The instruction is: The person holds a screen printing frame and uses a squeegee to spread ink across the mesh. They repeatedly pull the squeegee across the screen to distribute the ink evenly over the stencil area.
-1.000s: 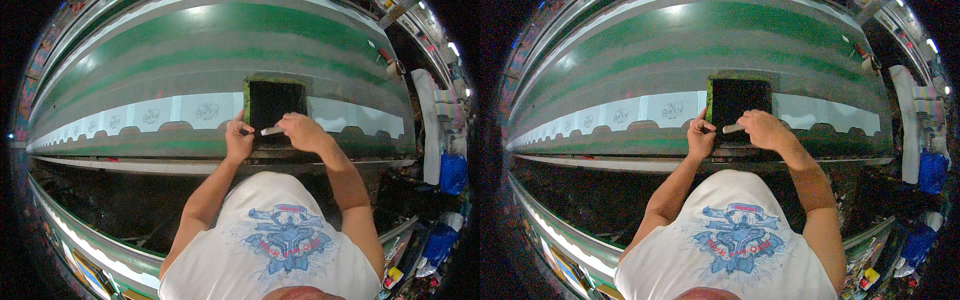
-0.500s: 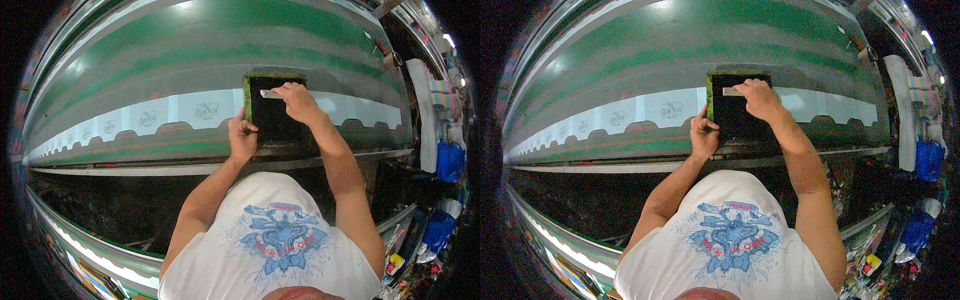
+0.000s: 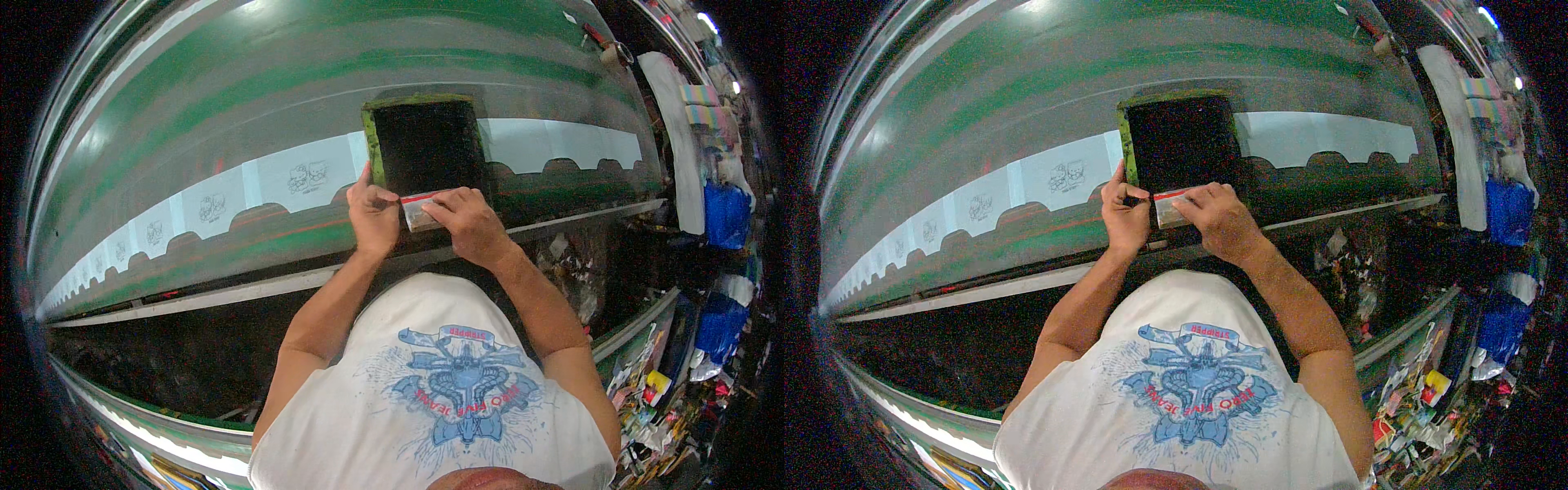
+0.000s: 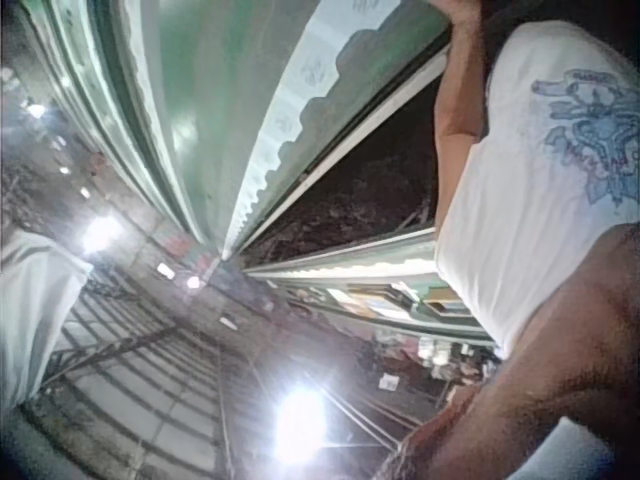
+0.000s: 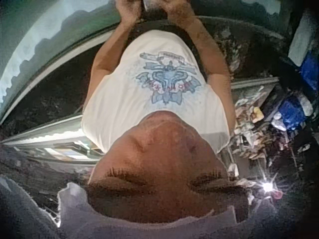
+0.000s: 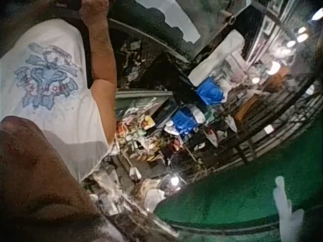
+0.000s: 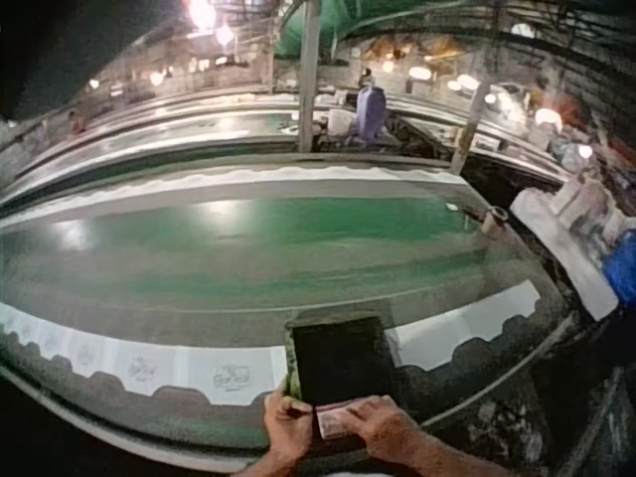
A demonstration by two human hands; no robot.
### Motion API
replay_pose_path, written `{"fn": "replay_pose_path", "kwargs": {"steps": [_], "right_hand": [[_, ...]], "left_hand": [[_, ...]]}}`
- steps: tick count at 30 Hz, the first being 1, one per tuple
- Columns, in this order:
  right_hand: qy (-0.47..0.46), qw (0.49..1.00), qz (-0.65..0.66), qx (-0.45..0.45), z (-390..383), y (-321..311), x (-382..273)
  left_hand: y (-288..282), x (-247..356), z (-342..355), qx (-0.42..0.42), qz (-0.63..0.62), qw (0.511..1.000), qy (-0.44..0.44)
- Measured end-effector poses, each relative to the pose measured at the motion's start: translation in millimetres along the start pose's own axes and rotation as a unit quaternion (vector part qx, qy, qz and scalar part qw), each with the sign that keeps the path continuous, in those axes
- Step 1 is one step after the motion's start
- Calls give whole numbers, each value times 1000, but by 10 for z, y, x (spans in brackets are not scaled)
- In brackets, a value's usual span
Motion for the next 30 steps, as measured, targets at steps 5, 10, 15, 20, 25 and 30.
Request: {"fn": "replay_pose_path", "kwargs": {"steps": [5,10,15,20,25,30], "right_hand": [[35,995,90,-1,-77,-140,41],[154,968,86,177,-523,-188,462],[306,902,208,221,-1091,-255,984],[275,919,168,228,-1458,-612,1512],[253,930,134,229,-1774,-895,2029],[97,977,81,174,-1721,-1115,2028]], "left_hand": [[2,-102,-15,-9,-8,1000,-13],[-5,129,22,8,13,1000,4],[337,550,-117,10,-2,997,80],[1112,637,-396,14,-3,995,99],[1758,709,-656,9,-34,997,68],[2046,690,-784,-4,-56,998,21]]}}
Point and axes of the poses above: each hand's wrist, its own z-axis towards the middle knuckle, its own y-axis out of the palm, x = y × z, the point moved 3 cm from there along z, towards the middle knuckle, and after that the axes turned 12 degrees about x, right-handed, at the moved point
